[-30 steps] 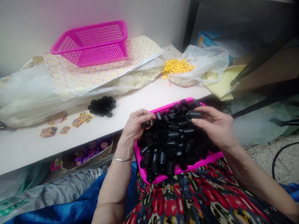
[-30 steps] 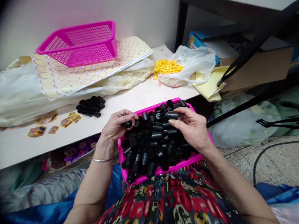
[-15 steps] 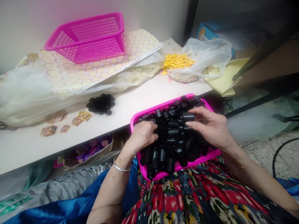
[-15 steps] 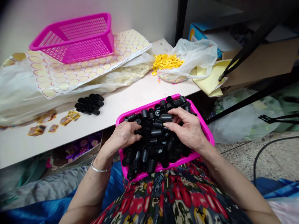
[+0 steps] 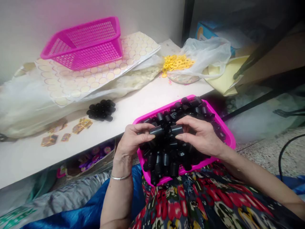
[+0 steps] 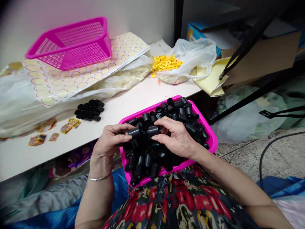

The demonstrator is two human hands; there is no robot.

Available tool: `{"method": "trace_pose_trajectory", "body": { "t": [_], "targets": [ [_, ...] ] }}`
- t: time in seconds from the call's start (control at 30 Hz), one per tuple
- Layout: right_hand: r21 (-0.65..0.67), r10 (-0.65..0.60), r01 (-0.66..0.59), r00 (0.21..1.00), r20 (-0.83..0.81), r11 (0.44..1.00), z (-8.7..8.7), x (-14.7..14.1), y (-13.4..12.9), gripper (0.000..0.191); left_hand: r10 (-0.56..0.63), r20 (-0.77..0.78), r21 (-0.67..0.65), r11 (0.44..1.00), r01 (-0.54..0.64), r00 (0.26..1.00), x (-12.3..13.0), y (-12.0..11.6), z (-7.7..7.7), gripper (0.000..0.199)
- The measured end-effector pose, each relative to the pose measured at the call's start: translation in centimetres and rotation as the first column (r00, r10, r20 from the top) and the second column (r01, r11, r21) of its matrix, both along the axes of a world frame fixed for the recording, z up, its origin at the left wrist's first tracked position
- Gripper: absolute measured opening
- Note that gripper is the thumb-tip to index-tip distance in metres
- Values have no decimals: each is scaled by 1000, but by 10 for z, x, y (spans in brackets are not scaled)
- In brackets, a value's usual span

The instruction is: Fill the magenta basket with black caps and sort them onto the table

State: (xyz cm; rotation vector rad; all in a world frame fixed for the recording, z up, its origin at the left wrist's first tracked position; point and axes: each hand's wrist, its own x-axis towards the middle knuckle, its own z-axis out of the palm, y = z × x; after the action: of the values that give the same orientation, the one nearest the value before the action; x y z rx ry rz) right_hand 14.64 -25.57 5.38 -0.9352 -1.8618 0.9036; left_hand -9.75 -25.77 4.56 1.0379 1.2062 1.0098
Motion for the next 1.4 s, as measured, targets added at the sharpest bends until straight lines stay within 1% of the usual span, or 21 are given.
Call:
{"method": "trace_pose_trajectory", "body": {
  "t": [0.17,0.3,0.47,0.57,0.67,0.77,0.83,0.9,0.93,0.97,1.0,1.03,1.07,1.1,1.13,1.17,1.2,1.23,1.3,1.33,1.4],
  "targets": [
    [-40,0,-2,999,-41,999,-2,-7,1,22,-66,71,2,998,66,995,4,3,-1,34],
    [-64,2,-7,997,-78,998,-5,-8,2,24,-111,82,23,994,109,991,6,3,-4,33],
    [-7,57,-57,997,-44,998,-10,-13,2,31,-150,90,32,989,147,985,14,3,-9,32],
    [45,72,-71,997,-5,996,-10,-15,5,33,-144,92,61,988,139,985,18,4,-8,31],
    [135,106,-110,994,34,985,-8,-15,8,28,-206,10,131,970,203,978,19,2,-3,32],
    [193,159,-177,982,106,965,-5,-17,9,18,-303,-177,194,922,335,936,22,-5,6,39],
    [220,198,-232,966,164,948,-3,-21,9,15,-307,-291,226,898,377,906,24,-10,11,41],
    [266,232,-283,951,206,921,0,-25,10,18,-269,-350,274,887,373,897,25,-12,13,39],
    [290,235,-294,946,221,911,3,-26,12,21,-222,-362,317,884,344,905,22,-12,11,36],
    [310,223,-289,947,230,906,6,-26,13,24,-142,-364,373,884,283,921,18,-10,9,33],
    [325,195,-266,952,234,908,9,-24,16,26,-23,-352,436,881,186,936,11,-8,5,31],
    [332,150,-226,960,237,916,13,-21,19,27,130,-322,498,866,51,938,1,-5,0,30],
    [338,90,-169,967,237,926,16,-16,23,26,305,-272,542,832,-116,913,-11,-1,-6,31],
    [345,23,-103,973,231,933,18,-10,27,24,473,-213,557,778,-291,855,-25,4,-14,33],
    [348,-40,-42,973,226,937,19,-4,30,21,616,-152,541,707,-456,773,-40,8,-21,35],
    [345,-89,5,970,226,939,19,3,34,18,729,-100,491,628,-604,677,-55,13,-30,37],
    [340,-114,28,965,236,940,19,9,36,16,801,-84,436,565,-701,593,-70,18,-38,37],
    [332,-113,21,959,261,943,17,13,37,13,843,-79,404,515,-756,532,-84,22,-47,35],
    [306,-46,-75,927,371,949,12,18,37,11,902,-83,378,422,-824,424,-107,30,-62,32],
    [284,5,-148,892,452,947,10,17,35,12,917,-89,374,393,-840,389,-116,34,-69,30],
    [219,98,-294,775,624,930,5,13,30,15,931,-111,374,364,-853,349,-128,41,-79,27]
  ]
}}
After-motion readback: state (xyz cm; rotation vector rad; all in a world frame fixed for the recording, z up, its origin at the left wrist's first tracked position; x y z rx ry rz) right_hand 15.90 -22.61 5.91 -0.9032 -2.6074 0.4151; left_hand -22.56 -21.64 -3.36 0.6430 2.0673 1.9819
